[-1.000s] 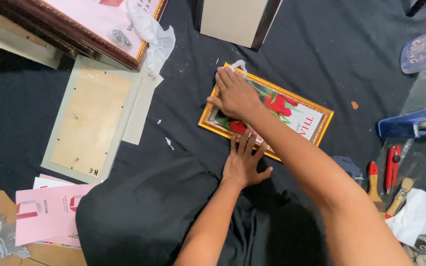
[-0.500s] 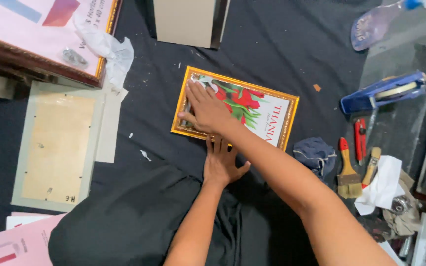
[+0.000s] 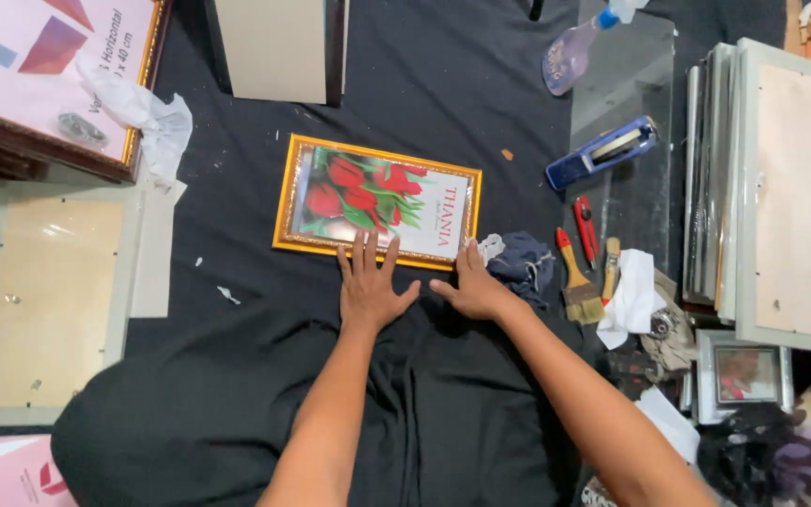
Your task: Assembling a picture frame by cleaning the glass, brushing the frame edges, and securing the backboard.
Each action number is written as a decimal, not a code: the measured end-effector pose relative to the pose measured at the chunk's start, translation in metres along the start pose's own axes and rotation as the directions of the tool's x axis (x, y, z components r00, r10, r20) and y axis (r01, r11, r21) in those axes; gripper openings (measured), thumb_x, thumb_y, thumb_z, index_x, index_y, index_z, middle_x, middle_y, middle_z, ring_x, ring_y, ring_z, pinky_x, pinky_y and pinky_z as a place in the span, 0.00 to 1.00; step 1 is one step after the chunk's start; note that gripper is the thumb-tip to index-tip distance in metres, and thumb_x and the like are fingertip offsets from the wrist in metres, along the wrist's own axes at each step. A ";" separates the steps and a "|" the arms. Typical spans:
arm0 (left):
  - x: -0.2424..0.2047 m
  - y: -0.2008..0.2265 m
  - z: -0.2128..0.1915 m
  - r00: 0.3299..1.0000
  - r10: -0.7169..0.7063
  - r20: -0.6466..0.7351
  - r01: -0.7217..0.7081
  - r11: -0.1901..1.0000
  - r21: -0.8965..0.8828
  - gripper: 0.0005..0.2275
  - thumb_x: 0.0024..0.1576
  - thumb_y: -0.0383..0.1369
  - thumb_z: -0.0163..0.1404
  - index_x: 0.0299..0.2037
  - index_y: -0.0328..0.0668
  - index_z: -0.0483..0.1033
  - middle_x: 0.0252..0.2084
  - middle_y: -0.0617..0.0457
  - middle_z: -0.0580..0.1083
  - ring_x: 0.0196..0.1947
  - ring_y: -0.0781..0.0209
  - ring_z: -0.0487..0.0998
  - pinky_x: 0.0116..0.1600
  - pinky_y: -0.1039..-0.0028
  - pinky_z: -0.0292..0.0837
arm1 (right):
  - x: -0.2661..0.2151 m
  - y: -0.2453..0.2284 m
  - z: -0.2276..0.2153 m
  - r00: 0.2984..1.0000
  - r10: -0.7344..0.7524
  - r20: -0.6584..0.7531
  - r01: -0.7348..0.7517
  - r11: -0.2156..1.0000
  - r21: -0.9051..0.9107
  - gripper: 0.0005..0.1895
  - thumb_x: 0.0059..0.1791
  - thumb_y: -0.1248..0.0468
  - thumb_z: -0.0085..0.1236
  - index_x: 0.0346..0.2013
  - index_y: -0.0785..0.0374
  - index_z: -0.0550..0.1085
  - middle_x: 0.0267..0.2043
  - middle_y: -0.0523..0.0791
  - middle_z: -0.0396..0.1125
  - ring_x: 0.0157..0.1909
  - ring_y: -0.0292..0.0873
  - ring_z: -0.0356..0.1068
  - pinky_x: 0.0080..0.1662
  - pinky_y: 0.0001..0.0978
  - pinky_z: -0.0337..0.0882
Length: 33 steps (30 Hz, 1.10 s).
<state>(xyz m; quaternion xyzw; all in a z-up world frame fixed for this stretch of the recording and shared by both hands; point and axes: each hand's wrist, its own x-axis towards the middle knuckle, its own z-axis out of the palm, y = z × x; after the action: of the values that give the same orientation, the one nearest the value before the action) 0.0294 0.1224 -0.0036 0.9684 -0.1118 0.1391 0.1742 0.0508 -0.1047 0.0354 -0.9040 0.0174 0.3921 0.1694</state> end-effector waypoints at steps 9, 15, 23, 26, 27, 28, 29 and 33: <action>0.083 -0.011 -0.062 0.666 -0.010 0.746 0.029 1.000 -0.013 0.35 0.51 0.64 0.49 0.59 0.45 0.74 0.54 0.37 0.75 0.56 0.34 0.76 0.68 0.38 0.52 | -0.017 -0.005 -0.006 0.982 -0.014 -0.191 0.019 0.999 0.026 0.38 0.54 0.47 0.49 0.74 0.65 0.58 0.80 0.56 0.44 0.75 0.61 0.53 0.71 0.54 0.58; 0.072 -0.074 -0.132 0.615 -0.073 0.785 0.104 0.995 0.011 0.37 0.53 0.59 0.52 0.72 0.59 0.62 0.67 0.44 0.68 0.65 0.38 0.70 0.62 0.48 0.70 | 0.001 -0.005 -0.002 0.959 0.087 -0.271 -0.052 0.989 0.135 0.37 0.52 0.42 0.53 0.70 0.59 0.65 0.66 0.60 0.65 0.69 0.61 0.63 0.66 0.54 0.65; 0.081 -0.087 -0.083 0.468 -0.253 0.847 0.169 0.966 0.195 0.43 0.53 0.53 0.59 0.77 0.61 0.49 0.80 0.41 0.39 0.76 0.26 0.36 0.71 0.33 0.39 | -0.010 -0.008 0.005 0.970 0.101 -0.223 -0.084 0.993 0.084 0.37 0.53 0.41 0.50 0.69 0.61 0.64 0.67 0.63 0.63 0.70 0.64 0.61 0.69 0.55 0.61; 0.086 -0.082 -0.082 0.403 -0.298 0.866 0.209 0.951 0.229 0.34 0.59 0.49 0.48 0.77 0.68 0.49 0.81 0.46 0.35 0.77 0.26 0.29 0.71 0.33 0.34 | -0.005 -0.018 -0.003 0.972 0.112 -0.207 -0.080 0.985 0.153 0.40 0.53 0.45 0.51 0.72 0.66 0.58 0.74 0.63 0.50 0.75 0.64 0.51 0.72 0.56 0.54; 0.087 -0.079 -0.089 0.393 -0.320 0.862 0.251 0.939 0.235 0.26 0.66 0.44 0.37 0.76 0.71 0.51 0.82 0.47 0.36 0.77 0.26 0.28 0.71 0.34 0.34 | -0.001 -0.024 -0.008 0.973 0.099 -0.208 -0.055 0.977 0.208 0.43 0.53 0.48 0.51 0.75 0.70 0.52 0.79 0.64 0.41 0.78 0.65 0.44 0.74 0.56 0.49; 0.091 -0.076 -0.096 0.391 -0.309 0.867 0.249 0.942 0.224 0.26 0.66 0.44 0.37 0.76 0.71 0.51 0.82 0.47 0.36 0.77 0.26 0.28 0.71 0.34 0.34 | 0.006 -0.027 -0.016 0.972 0.111 -0.208 -0.067 0.976 0.205 0.43 0.53 0.48 0.51 0.75 0.70 0.52 0.79 0.64 0.41 0.78 0.65 0.44 0.74 0.56 0.49; 0.094 -0.075 -0.104 0.375 -0.325 0.868 0.287 0.931 0.224 0.24 0.67 0.42 0.33 0.75 0.74 0.51 0.82 0.50 0.36 0.77 0.29 0.28 0.72 0.36 0.33 | 0.015 -0.033 -0.025 0.966 0.117 -0.232 -0.056 0.965 0.255 0.45 0.51 0.49 0.55 0.75 0.68 0.51 0.79 0.63 0.39 0.78 0.65 0.42 0.75 0.57 0.47; 0.103 -0.071 -0.121 0.346 -0.409 0.844 0.397 0.879 0.263 0.22 0.69 0.44 0.22 0.74 0.72 0.55 0.82 0.60 0.41 0.79 0.38 0.31 0.74 0.40 0.31 | 0.059 -0.056 -0.068 0.909 0.233 -0.347 -0.096 0.924 0.369 0.46 0.52 0.47 0.55 0.77 0.65 0.49 0.75 0.64 0.51 0.76 0.63 0.51 0.73 0.57 0.52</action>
<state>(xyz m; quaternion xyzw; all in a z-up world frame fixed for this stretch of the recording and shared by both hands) 0.1169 0.2143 0.1150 0.8947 0.0569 -0.4282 0.1135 0.1483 -0.0673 0.0532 -0.9146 0.1959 0.2113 0.2837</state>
